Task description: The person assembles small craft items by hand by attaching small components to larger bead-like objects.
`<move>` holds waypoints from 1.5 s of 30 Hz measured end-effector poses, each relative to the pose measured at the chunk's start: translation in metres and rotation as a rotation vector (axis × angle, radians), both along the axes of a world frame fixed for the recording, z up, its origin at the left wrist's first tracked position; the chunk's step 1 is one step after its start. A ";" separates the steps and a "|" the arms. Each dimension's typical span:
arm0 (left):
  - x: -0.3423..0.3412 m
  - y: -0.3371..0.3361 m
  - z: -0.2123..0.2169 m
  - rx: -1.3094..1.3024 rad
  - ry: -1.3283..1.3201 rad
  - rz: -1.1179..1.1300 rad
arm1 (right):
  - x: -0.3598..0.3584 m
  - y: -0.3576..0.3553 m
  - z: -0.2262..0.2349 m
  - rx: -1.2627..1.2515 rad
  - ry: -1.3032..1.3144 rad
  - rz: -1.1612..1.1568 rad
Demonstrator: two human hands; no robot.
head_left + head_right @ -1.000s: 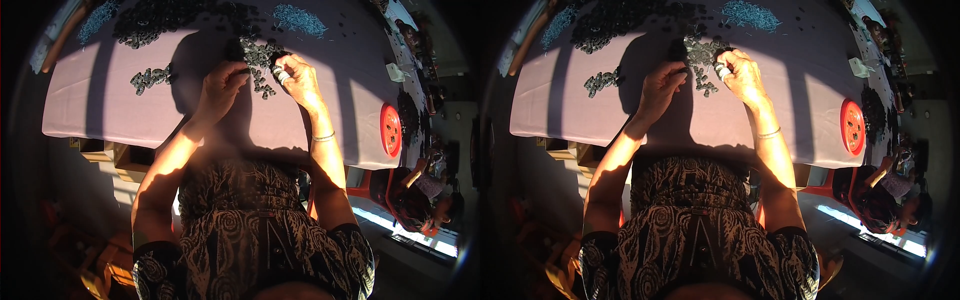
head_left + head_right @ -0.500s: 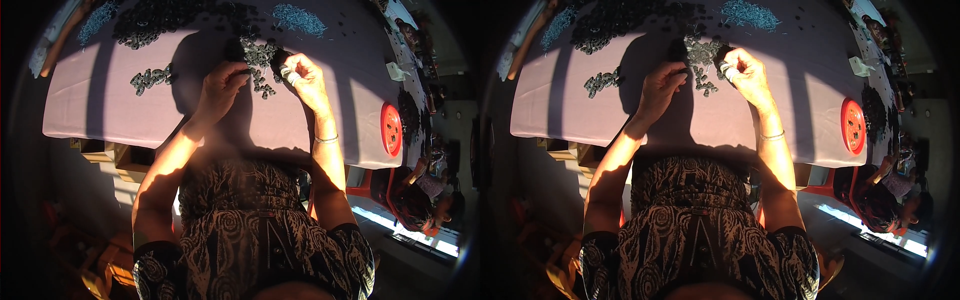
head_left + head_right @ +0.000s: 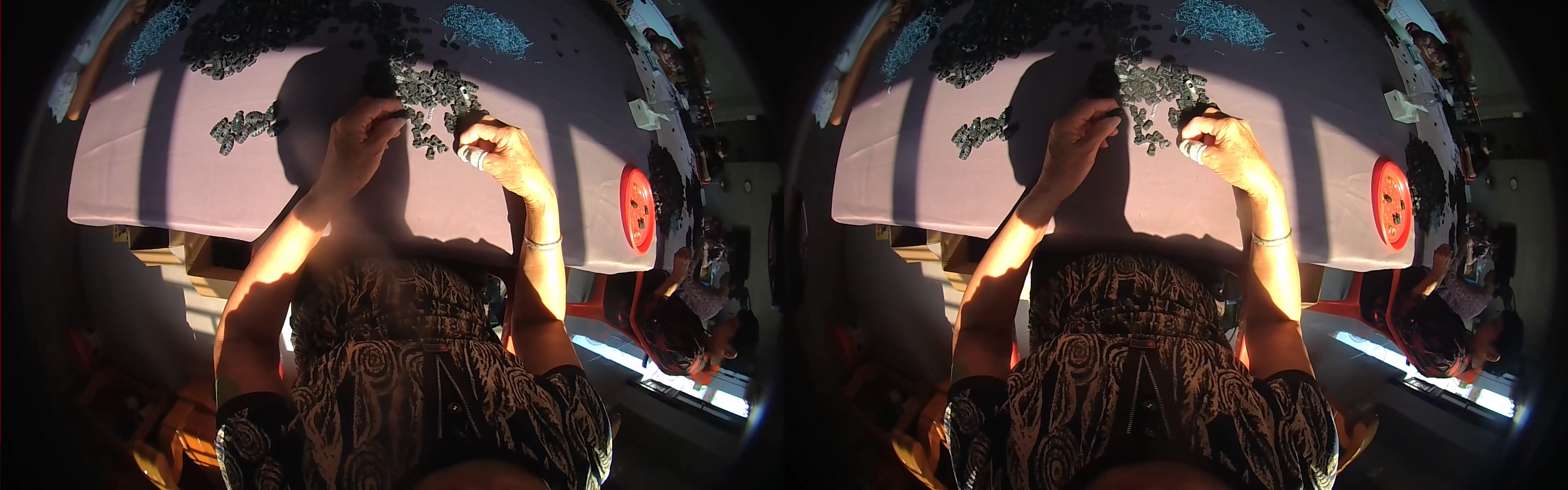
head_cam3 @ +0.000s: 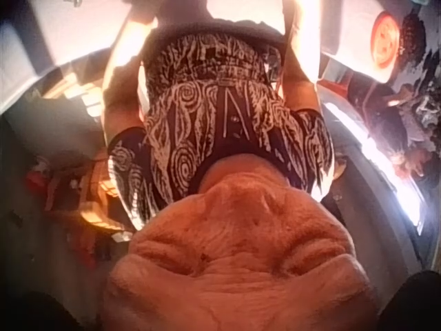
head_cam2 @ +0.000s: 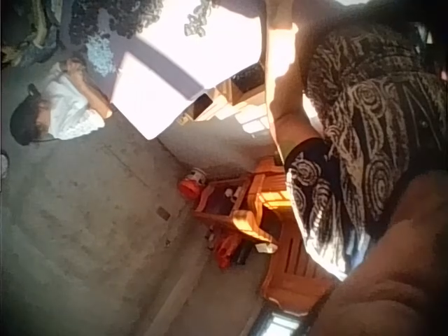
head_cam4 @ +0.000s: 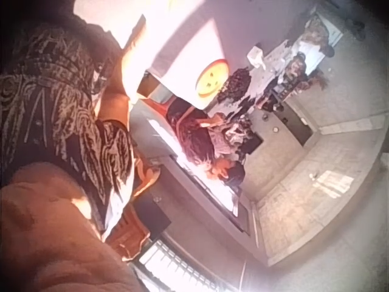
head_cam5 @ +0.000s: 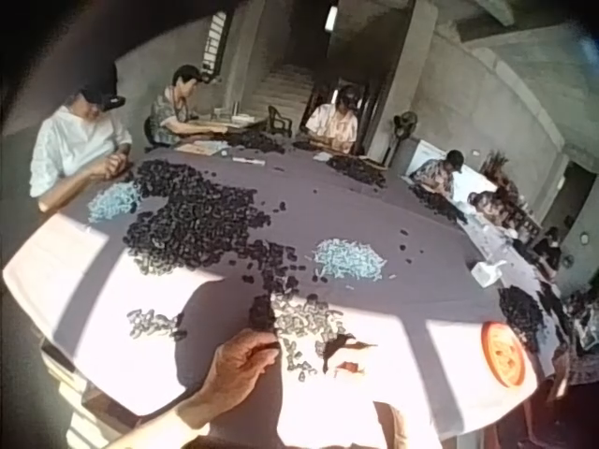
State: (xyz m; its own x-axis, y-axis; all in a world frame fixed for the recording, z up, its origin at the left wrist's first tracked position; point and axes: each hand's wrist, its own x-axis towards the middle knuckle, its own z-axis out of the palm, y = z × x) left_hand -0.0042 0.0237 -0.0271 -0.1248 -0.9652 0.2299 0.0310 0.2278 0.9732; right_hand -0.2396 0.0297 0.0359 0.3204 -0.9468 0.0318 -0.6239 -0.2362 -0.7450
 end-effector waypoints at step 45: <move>-0.018 0.008 -0.002 0.004 0.161 -0.135 | 0.038 0.005 -0.011 0.033 -0.651 -0.043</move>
